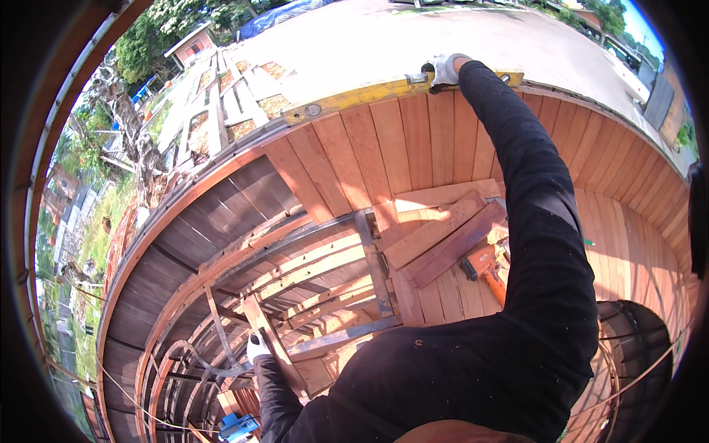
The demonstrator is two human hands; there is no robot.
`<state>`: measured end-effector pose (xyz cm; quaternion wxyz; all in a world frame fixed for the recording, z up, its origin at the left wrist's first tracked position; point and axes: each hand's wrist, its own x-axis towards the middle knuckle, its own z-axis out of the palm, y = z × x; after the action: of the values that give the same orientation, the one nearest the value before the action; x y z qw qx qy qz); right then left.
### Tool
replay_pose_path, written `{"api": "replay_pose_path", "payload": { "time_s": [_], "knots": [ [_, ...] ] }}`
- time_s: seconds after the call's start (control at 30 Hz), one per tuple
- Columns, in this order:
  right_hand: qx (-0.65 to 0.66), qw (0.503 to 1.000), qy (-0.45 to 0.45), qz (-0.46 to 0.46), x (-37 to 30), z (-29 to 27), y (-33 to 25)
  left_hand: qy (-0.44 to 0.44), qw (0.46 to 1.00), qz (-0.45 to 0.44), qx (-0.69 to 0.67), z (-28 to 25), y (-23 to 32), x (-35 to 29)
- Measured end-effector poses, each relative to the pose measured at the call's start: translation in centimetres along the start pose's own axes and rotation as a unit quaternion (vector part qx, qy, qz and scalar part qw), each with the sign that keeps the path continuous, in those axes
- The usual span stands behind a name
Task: The person installs wooden planks on a curved wooden structure. They position planks, use a level to check alignment, and secure them with a nail gun. The person also uses a circular saw to trim a plank and continues installing additional planks.
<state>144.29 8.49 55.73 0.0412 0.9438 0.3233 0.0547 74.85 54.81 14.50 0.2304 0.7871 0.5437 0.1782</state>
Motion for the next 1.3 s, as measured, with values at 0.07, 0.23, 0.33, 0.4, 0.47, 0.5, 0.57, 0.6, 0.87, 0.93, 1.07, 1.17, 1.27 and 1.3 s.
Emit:
{"api": "replay_pose_path", "payload": {
  "time_s": [0.07,0.23,0.33,0.4,0.47,0.5,0.57,0.6,0.87,0.93,1.07,1.17,1.27,1.3],
  "knots": [
    [-0.007,1.0,-0.003,0.002,-0.1,-0.2,-0.2,0.008,1.0,0.003,-0.002,0.5,-0.6,0.3],
    [0.0,0.999,-0.033,-0.006,-0.3,-0.6,-0.2,0.006,1.0,0.012,-0.016,0.9,-0.7,0.4],
    [-0.007,0.999,-0.032,0.0,-0.4,-0.8,-0.4,0.009,1.0,0.019,-0.022,0.9,-0.8,0.3],
    [-0.013,1.0,-0.028,-0.002,-0.6,-1.0,-0.4,-0.002,0.999,0.016,-0.035,0.9,-0.8,0.6],
    [-0.02,0.999,-0.027,-0.002,-1.2,-1.5,-1.0,0.004,0.999,0.015,-0.034,1.1,-1.0,0.6],
    [-0.023,0.999,-0.028,0.0,-1.5,-1.7,-1.3,0.007,0.999,0.015,-0.034,1.2,-1.1,0.6],
    [-0.024,0.999,-0.032,-0.001,-1.6,-1.8,-1.5,0.018,0.999,0.02,-0.033,1.3,-1.7,0.8],
    [-0.021,0.999,-0.036,-0.004,-1.5,-1.9,-1.7,0.026,0.999,0.021,-0.031,1.2,-2.2,0.8],
    [-0.041,0.999,-0.028,0.011,-0.7,-1.1,-0.8,-0.009,1.0,-0.007,0.005,1.0,-0.7,0.7],
    [-0.044,0.998,-0.039,0.021,-0.4,-1.1,-1.1,0.0,1.0,-0.001,0.013,0.9,-1.4,0.7],
    [-0.041,0.998,-0.046,0.001,-0.3,-1.1,-1.1,-0.001,1.0,0.006,0.009,0.7,-1.6,0.5],
    [-0.047,0.998,-0.037,0.012,0.1,-0.4,-0.2,-0.011,1.0,0.004,0.002,0.5,0.5,0.0],
    [-0.059,0.997,-0.042,0.025,-0.2,-0.7,-0.5,-0.018,0.999,-0.01,0.026,0.1,1.8,-0.2],
    [-0.055,0.997,-0.045,0.024,-0.5,-0.9,-0.7,-0.021,0.999,-0.016,0.038,0.2,1.9,-0.2]
  ]
}}
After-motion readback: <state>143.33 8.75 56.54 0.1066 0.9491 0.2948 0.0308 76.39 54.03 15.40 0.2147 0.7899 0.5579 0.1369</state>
